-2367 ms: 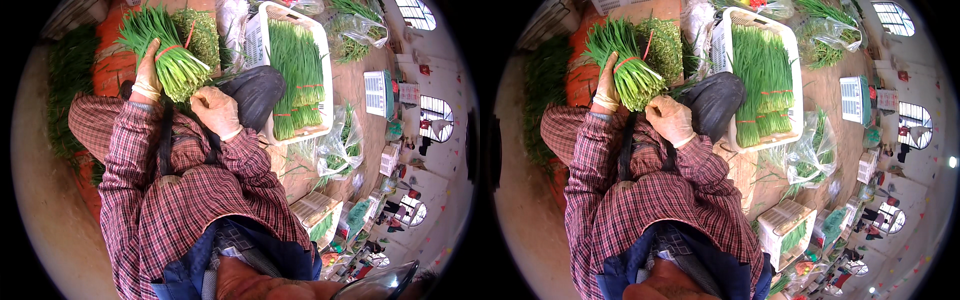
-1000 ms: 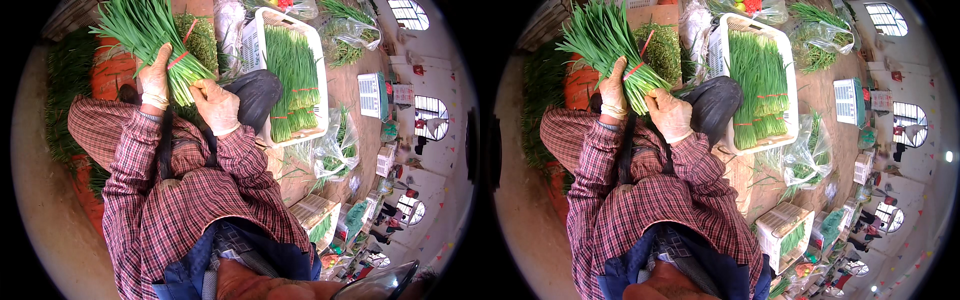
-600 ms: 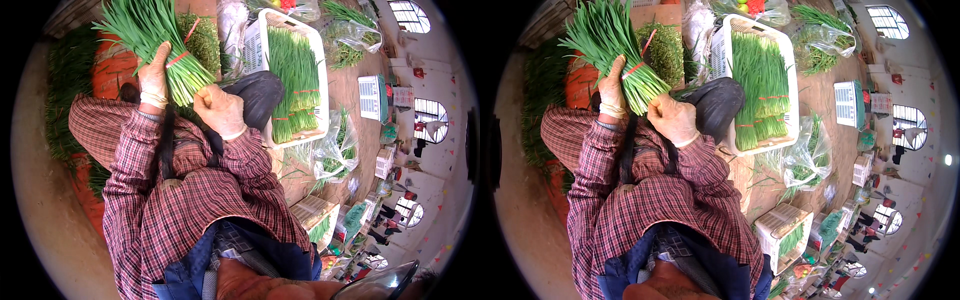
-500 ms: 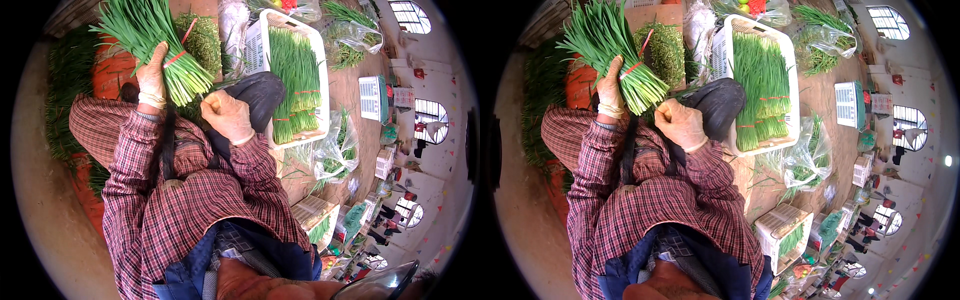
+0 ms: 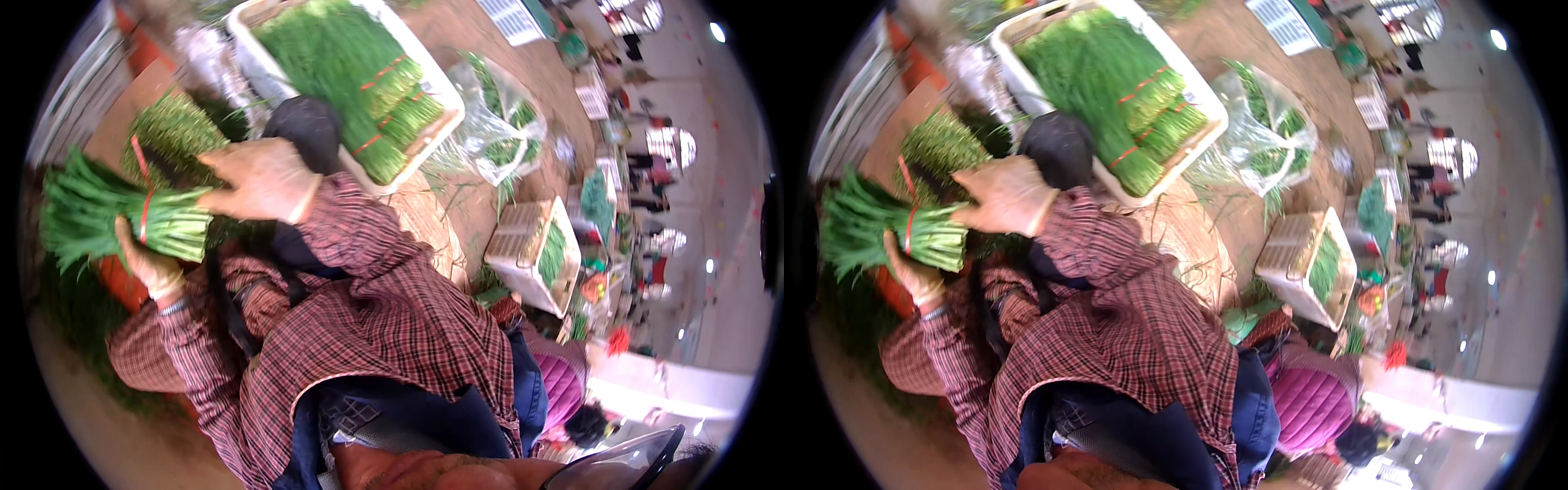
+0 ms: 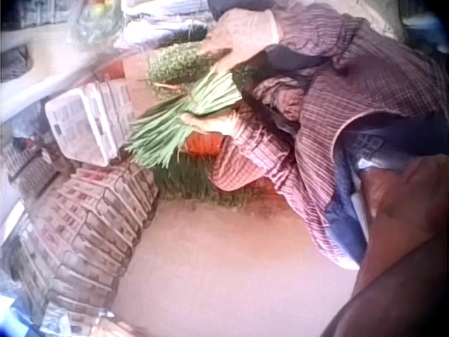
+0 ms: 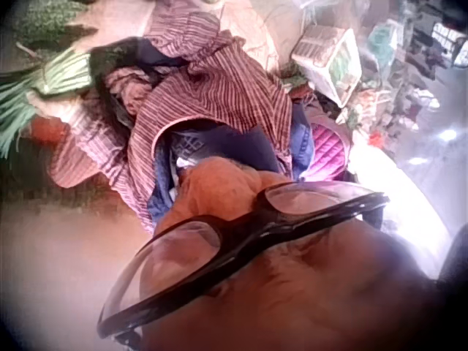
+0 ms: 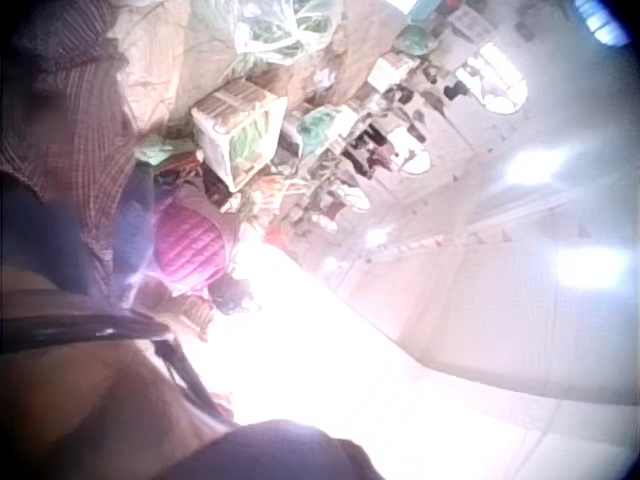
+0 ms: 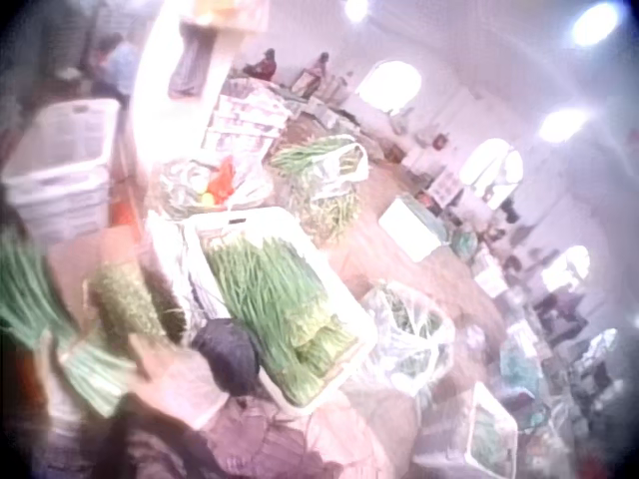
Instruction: The person processes bunches of green chives by securing them with red bands, trimming the ends using a knife on a wooden board, and placing the finished bundles into white plastic crates.
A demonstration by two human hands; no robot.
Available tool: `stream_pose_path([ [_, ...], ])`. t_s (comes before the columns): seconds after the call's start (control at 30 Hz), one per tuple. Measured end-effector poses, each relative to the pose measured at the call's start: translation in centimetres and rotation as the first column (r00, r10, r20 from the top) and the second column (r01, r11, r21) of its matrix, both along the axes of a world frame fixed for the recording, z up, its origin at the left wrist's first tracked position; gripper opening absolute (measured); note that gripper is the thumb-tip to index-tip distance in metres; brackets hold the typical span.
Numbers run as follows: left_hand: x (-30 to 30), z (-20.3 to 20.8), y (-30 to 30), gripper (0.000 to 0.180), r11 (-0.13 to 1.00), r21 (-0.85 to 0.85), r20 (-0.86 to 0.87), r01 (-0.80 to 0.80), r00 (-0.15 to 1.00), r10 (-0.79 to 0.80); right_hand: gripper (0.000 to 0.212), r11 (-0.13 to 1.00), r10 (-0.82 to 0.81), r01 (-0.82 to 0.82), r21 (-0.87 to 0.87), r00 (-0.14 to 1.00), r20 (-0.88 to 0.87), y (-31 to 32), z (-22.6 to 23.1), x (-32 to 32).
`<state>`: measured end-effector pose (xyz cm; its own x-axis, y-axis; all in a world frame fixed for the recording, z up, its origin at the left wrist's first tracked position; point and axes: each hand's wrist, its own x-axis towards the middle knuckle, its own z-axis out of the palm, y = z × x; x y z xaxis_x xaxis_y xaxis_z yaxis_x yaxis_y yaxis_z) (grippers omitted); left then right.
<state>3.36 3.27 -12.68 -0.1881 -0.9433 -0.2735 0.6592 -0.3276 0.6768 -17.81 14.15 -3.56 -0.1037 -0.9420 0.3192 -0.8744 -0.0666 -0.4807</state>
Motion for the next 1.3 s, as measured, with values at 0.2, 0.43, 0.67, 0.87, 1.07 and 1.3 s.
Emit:
stream_pose_path([
  [0.2,-5.0,6.3,2.4,0.053,0.999,-0.044,0.092,-0.009,0.996,0.013,0.11,0.868,0.182,-0.132,0.478,0.981,-0.059,-3.2,5.2,1.4],
  [0.43,-11.3,11.0,2.0,0.054,0.978,-0.176,0.045,0.113,0.993,-0.107,0.101,0.958,0.071,-0.083,0.276,0.996,0.055,-2.9,6.6,-4.2],
  [0.67,-25.0,13.9,-3.0,0.043,0.863,-0.154,-0.244,0.482,0.827,-0.506,0.087,0.917,-0.302,0.354,0.181,0.916,-0.263,3.1,11.4,-14.6],
  [0.87,-34.7,6.5,-2.9,0.045,0.709,0.116,-0.017,0.695,0.715,-0.699,0.091,0.655,-0.474,0.611,0.444,0.79,-0.388,9.6,5.8,-20.2],
  [1.07,-36.3,2.5,-3.7,0.071,0.78,0.16,0.563,0.606,0.593,-0.576,0.093,0.451,-0.532,0.584,0.675,0.783,-0.322,13.5,-5.1,-20.9],
  [1.3,-34.7,6.7,-0.5,0.038,0.018,-0.542,0.714,0.84,0.472,-0.518,0.1,0.404,-0.586,0.494,0.77,0.786,-0.197,11.9,-3.6,-21.6],
])
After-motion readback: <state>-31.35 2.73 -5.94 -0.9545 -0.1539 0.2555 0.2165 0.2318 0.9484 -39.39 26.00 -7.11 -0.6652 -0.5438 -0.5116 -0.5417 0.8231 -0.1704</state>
